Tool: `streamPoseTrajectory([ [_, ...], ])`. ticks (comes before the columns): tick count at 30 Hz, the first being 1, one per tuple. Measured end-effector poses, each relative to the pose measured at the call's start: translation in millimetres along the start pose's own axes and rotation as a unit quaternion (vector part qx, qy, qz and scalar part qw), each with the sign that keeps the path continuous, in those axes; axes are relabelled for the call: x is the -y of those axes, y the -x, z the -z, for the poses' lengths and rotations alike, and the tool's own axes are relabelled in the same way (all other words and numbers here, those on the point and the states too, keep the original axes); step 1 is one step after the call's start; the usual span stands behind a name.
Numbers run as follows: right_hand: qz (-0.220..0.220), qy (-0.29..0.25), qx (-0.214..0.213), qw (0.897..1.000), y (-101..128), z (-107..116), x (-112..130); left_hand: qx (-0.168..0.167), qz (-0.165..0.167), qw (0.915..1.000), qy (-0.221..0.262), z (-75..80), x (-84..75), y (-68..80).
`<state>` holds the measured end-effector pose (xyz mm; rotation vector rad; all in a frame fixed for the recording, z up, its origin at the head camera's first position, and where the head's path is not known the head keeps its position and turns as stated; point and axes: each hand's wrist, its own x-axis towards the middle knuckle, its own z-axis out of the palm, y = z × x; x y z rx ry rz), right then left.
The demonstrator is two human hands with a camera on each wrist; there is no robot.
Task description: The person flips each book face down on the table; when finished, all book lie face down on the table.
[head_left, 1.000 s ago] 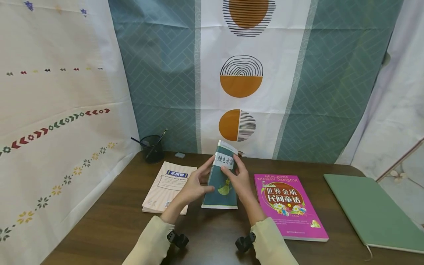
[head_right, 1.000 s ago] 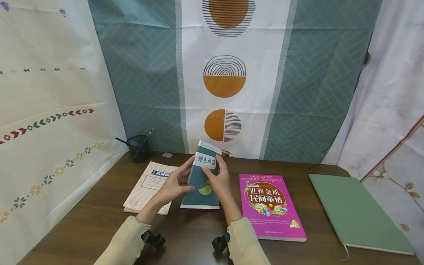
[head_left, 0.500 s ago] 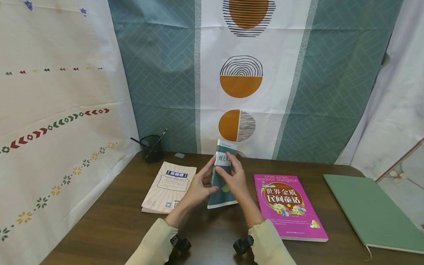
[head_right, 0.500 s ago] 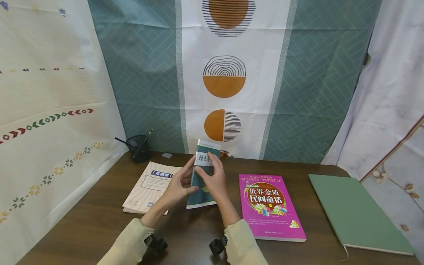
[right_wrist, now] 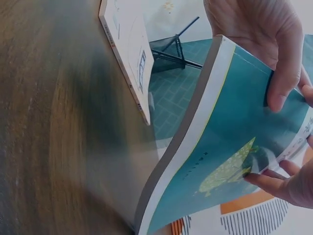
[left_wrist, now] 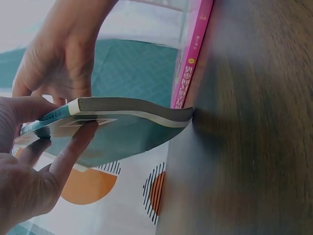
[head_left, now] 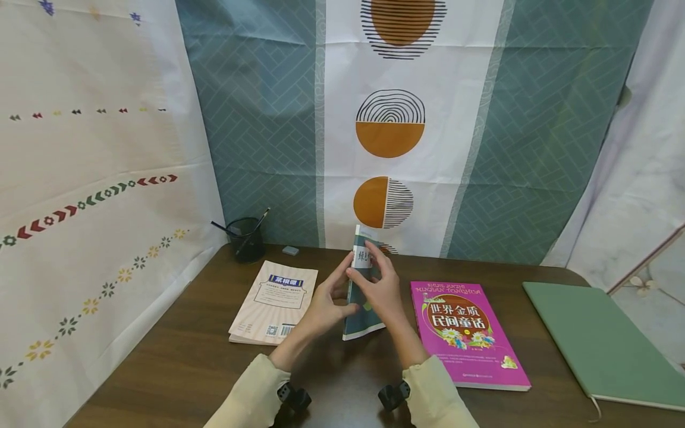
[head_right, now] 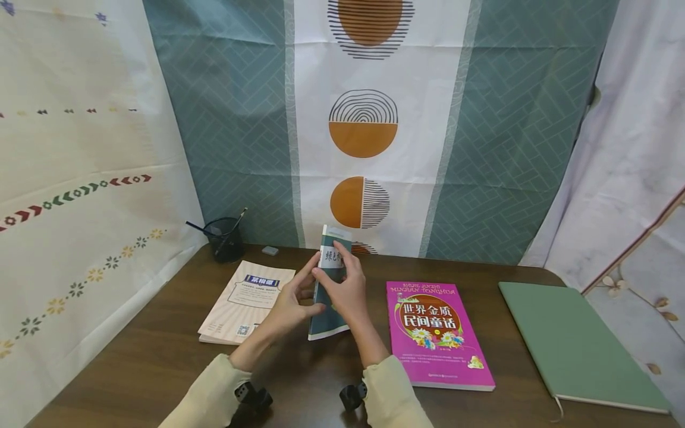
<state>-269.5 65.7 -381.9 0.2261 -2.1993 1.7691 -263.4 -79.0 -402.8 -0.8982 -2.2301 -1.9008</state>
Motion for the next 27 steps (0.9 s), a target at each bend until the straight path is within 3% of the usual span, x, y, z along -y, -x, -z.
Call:
streamPoseTrajectory([
  [10,0.052,0.012,-0.028,0.998,0.3,3.8,3.8,0.0,-0.01,0.9998,0.018,-5.0,-0.4,-0.7],
  [18,0.049,0.005,-0.018,0.999,1.1,5.9,4.5,0.002,-0.028,0.9993,0.023,-5.1,-0.1,1.6],
  [27,0.082,-0.007,-0.031,0.996,1.0,6.6,6.3,-0.002,-0.018,0.9988,0.045,-4.7,-1.9,1.3],
])
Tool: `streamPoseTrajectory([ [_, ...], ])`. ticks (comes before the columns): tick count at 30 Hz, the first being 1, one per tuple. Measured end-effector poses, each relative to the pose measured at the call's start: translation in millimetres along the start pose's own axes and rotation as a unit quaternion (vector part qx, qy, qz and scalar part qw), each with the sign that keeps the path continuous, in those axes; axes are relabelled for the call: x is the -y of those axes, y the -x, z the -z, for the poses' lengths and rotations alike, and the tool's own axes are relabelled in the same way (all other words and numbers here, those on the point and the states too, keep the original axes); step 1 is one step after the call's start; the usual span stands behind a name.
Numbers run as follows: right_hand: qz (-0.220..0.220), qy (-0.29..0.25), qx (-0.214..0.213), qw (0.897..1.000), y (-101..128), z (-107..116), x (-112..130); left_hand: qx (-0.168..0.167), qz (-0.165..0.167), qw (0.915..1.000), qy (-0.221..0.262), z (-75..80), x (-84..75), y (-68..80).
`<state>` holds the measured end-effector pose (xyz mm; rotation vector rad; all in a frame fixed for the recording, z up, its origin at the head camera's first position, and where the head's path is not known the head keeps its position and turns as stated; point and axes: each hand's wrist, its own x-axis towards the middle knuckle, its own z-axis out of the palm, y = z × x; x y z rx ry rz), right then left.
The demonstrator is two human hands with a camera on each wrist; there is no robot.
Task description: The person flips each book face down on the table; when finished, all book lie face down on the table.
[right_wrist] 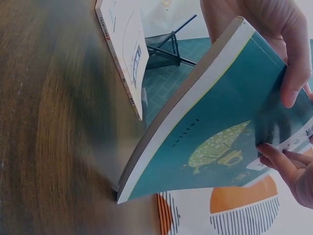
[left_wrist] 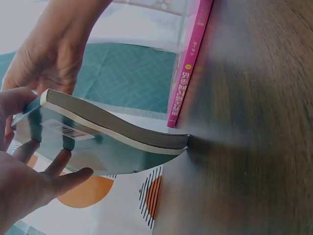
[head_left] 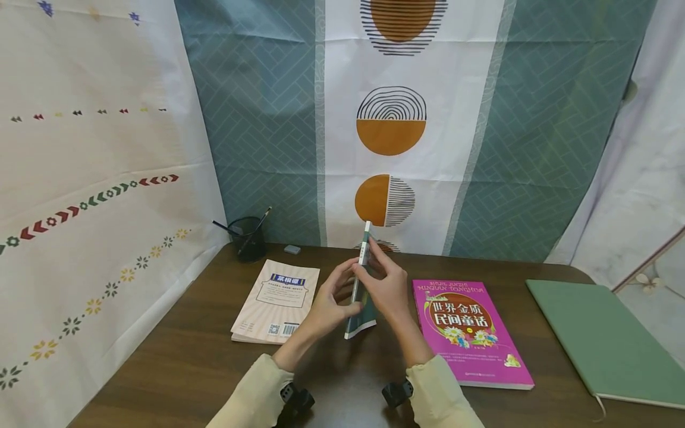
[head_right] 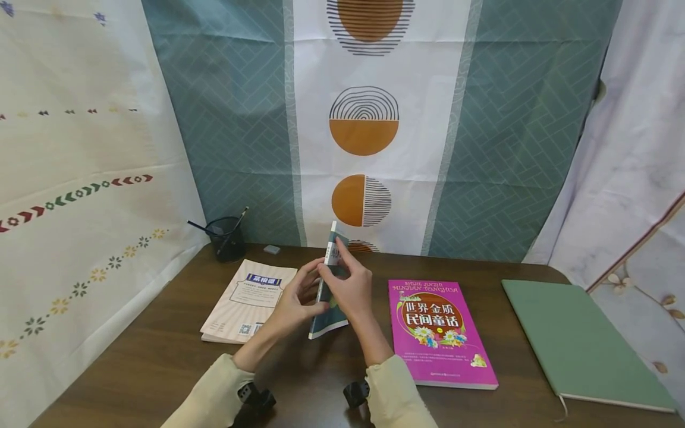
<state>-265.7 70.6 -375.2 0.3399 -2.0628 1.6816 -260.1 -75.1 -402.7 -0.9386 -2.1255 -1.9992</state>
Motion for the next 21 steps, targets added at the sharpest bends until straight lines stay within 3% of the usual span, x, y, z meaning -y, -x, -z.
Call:
streamPoseTrajectory([
  [9,0.003,-0.048,-0.02,0.999,1.5,-2.9,2.3,0.001,-0.005,1.0,0.005,-1.3,1.5,0.3],
  [21,0.015,-0.05,-0.075,0.996,3.9,-7.2,2.7,0.004,-0.019,0.9995,-0.027,-5.0,6.9,-0.9],
])
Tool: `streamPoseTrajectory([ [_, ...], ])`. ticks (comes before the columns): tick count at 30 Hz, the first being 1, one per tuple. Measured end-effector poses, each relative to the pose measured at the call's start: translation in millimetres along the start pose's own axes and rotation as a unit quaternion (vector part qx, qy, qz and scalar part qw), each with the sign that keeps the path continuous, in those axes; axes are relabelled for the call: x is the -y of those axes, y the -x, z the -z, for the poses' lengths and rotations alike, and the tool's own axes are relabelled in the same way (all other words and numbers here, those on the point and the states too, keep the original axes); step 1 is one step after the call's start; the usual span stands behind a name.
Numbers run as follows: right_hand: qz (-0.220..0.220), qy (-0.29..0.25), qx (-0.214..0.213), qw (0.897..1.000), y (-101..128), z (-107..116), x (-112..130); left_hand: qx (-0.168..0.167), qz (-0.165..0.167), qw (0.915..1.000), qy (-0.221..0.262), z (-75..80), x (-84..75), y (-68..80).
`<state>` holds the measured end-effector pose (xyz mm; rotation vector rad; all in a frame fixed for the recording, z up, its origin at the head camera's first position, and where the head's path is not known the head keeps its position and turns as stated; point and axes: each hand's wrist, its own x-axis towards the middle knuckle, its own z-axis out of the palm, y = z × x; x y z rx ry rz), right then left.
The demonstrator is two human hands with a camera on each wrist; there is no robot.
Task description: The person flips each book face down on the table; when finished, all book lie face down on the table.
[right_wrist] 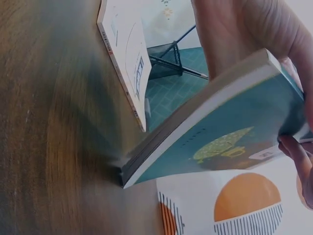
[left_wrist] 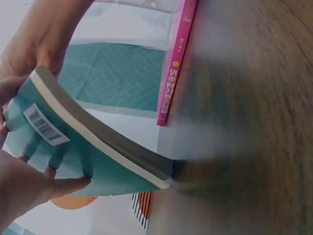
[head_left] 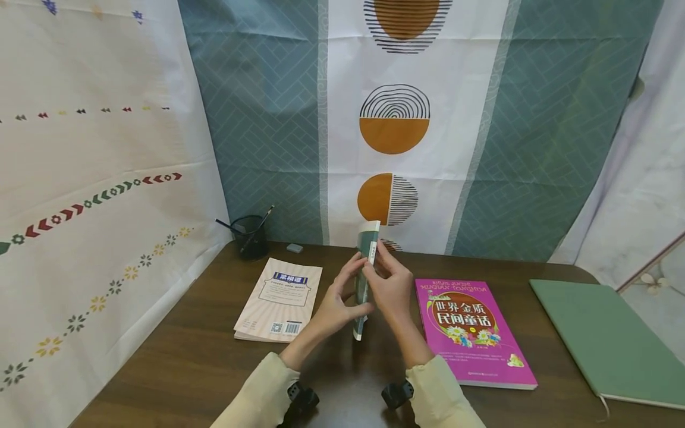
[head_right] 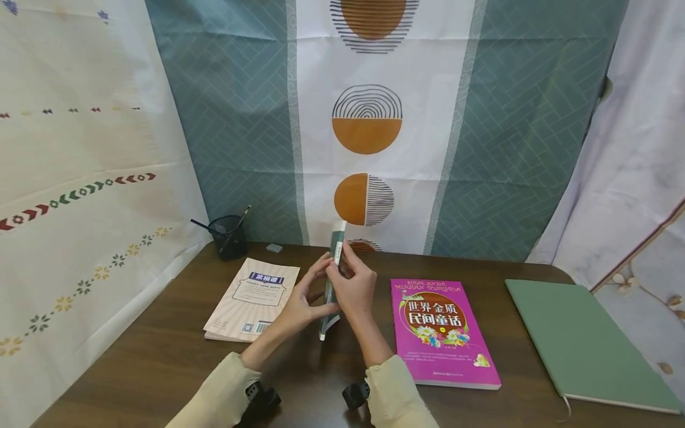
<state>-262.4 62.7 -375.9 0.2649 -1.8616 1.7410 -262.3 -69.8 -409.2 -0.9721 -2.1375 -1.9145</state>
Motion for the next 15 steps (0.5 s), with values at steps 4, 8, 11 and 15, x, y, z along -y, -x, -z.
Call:
streamPoseTrajectory([
  [4,0.004,0.021,-0.022,1.0,0.3,-0.5,-0.2,0.014,0.01,0.9998,-0.007,1.2,3.0,-1.1],
  [8,-0.006,0.021,-0.03,0.999,2.1,-1.1,0.4,0.019,0.027,0.9994,-0.013,3.6,5.9,-1.6],
  [11,-0.009,0.013,-0.036,0.999,3.0,-1.2,0.4,0.021,0.041,0.9987,-0.02,5.9,7.4,-1.3],
  [15,-0.003,0.007,-0.04,0.999,3.0,-1.0,0.4,0.021,0.061,0.9975,-0.029,8.4,9.5,-1.4],
])
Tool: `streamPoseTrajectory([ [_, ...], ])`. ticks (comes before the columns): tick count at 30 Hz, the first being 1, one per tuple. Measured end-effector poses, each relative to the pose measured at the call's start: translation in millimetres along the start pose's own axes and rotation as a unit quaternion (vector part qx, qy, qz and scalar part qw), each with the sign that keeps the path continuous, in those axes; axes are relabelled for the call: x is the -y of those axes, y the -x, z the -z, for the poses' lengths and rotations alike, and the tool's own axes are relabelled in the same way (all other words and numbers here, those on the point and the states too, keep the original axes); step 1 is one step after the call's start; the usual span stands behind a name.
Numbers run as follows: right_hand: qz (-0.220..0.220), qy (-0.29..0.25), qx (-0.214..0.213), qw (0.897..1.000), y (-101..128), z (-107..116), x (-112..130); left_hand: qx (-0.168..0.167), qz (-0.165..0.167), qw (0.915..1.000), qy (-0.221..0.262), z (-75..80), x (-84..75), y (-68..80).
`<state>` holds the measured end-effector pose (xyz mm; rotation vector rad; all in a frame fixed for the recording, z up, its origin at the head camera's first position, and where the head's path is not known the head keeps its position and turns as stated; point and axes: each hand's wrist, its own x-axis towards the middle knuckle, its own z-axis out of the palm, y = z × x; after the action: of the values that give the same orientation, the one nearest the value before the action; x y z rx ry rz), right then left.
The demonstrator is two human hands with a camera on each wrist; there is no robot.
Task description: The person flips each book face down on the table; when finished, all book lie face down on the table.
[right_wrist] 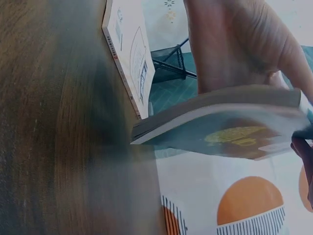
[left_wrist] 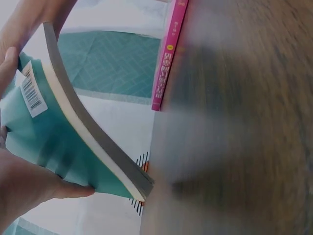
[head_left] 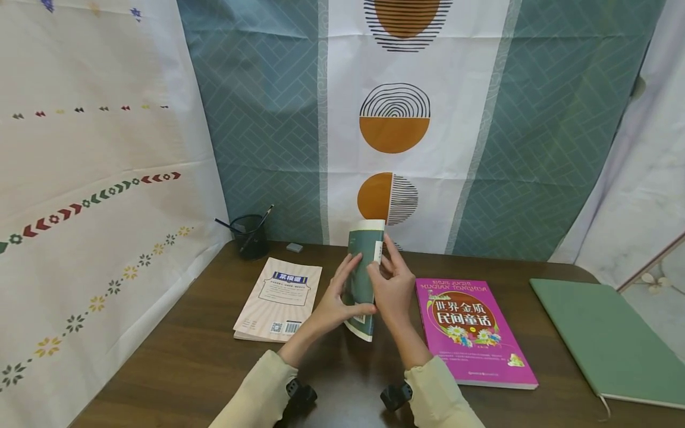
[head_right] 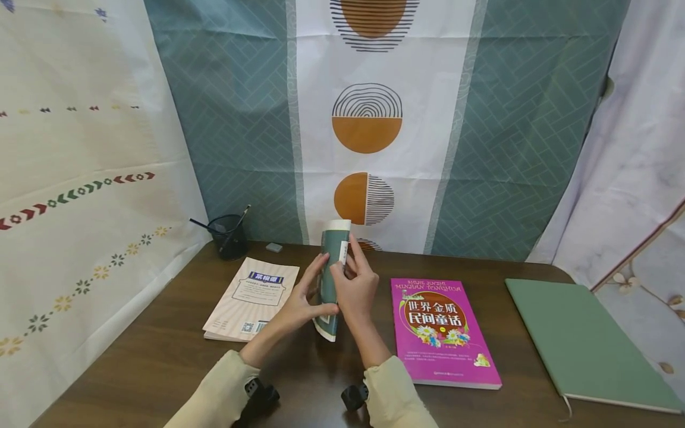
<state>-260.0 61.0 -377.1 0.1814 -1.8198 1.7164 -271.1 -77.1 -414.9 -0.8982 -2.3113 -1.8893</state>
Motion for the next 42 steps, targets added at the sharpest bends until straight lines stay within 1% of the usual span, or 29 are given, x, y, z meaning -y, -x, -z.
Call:
streamPoseTrajectory([
  [6,0.01,-0.015,-0.017,1.0,-1,1,1,-0.007,0.023,0.9997,0.007,3.6,4.7,-1.7],
  [11,0.025,-0.025,-0.039,0.999,-2,2,1,-0.014,0.049,0.9982,0.031,6.2,8.8,-2.0],
  [14,0.027,-0.026,-0.045,0.998,-4,4,0,-0.034,0.072,0.9964,0.03,8.0,9.4,-1.8],
  [17,0.025,-0.027,-0.046,0.998,-6,6,-1,-0.067,0.094,0.9931,0.02,10.9,9.1,-1.7],
  [20,0.017,-0.034,-0.048,0.998,-8,8,-4,-0.099,0.102,0.9896,0.023,14.3,8.5,-2.1],
  [23,0.013,-0.039,-0.06,0.997,-11,10,-6,-0.119,0.096,0.9879,0.027,17.0,7.1,-3.4],
  [29,-0.006,-0.029,-0.087,0.996,-18,15,-10,-0.132,0.074,0.9882,0.022,19.1,2.9,-5.9],
  [35,-0.02,-0.031,-0.1,0.994,-21,18,-17,-0.158,0.069,0.985,0.01,20.1,-2.3,-6.4],
  [39,-0.024,-0.033,-0.103,0.994,-22,19,-23,-0.166,0.067,0.9838,0.011,21.4,-2.1,-6.7],
  [42,-0.017,-0.033,-0.101,0.994,-22,19,-25,-0.168,0.067,0.9834,0.012,22.1,-0.9,-7.0],
])
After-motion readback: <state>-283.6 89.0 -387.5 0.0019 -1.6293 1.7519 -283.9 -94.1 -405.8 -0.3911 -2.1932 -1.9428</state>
